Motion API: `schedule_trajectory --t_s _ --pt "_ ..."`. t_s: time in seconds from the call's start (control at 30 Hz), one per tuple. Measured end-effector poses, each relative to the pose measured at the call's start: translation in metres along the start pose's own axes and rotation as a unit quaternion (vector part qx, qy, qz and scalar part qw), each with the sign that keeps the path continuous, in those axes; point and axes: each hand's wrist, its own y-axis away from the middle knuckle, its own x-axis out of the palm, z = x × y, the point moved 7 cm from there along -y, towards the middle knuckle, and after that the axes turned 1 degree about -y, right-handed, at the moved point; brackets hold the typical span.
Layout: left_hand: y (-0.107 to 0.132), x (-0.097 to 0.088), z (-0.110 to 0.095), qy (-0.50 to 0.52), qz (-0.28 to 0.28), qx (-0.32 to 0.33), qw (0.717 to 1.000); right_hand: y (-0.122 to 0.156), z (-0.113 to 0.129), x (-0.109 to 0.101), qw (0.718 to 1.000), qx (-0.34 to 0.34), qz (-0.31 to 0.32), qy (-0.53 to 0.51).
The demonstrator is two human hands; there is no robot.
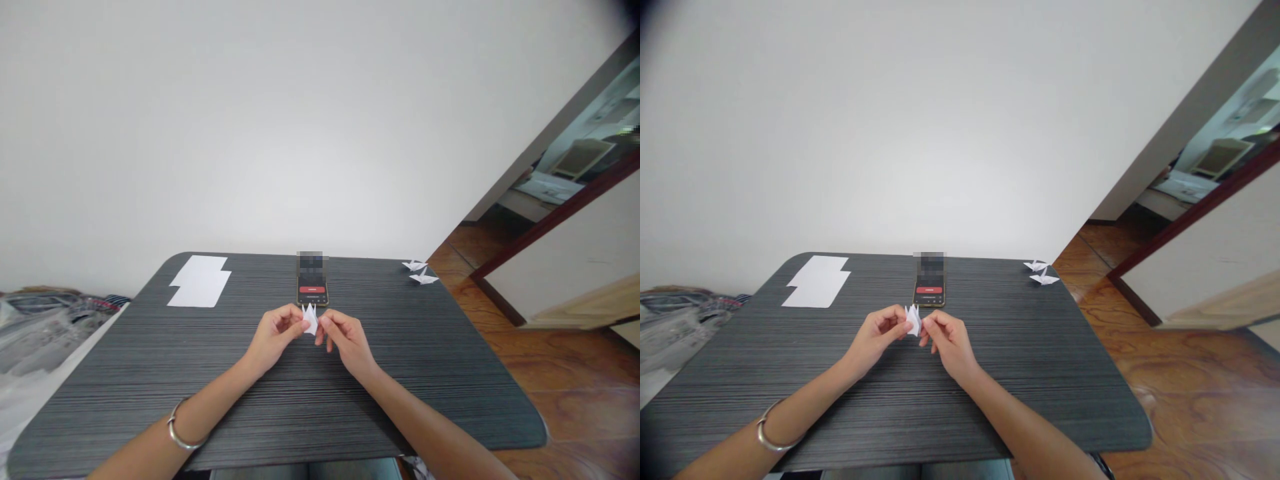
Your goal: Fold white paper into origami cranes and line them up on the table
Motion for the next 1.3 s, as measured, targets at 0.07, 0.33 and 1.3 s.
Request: schedule_trajectory --t_s 0.07,0.33,1.3 --pt "0.0 -0.0008 0.0008 0.0 -0.002 0.001 1.0 -0.0001 0.002 0.0007 1.0 -0.005 0.001 -0.007" --pt "0.0007 -0.0026 0.0001 0.037 -0.033 0.012 0.999 0.0015 0.0006 -0.0005 0.999 0.003 -0.02 -0.036" --pt "0.0041 -0.004 0.0036 0.012 -0.051 0.026 0.998 0.0025 -0.0063 -0.0001 0.999 0.014 -0.035 -0.017"
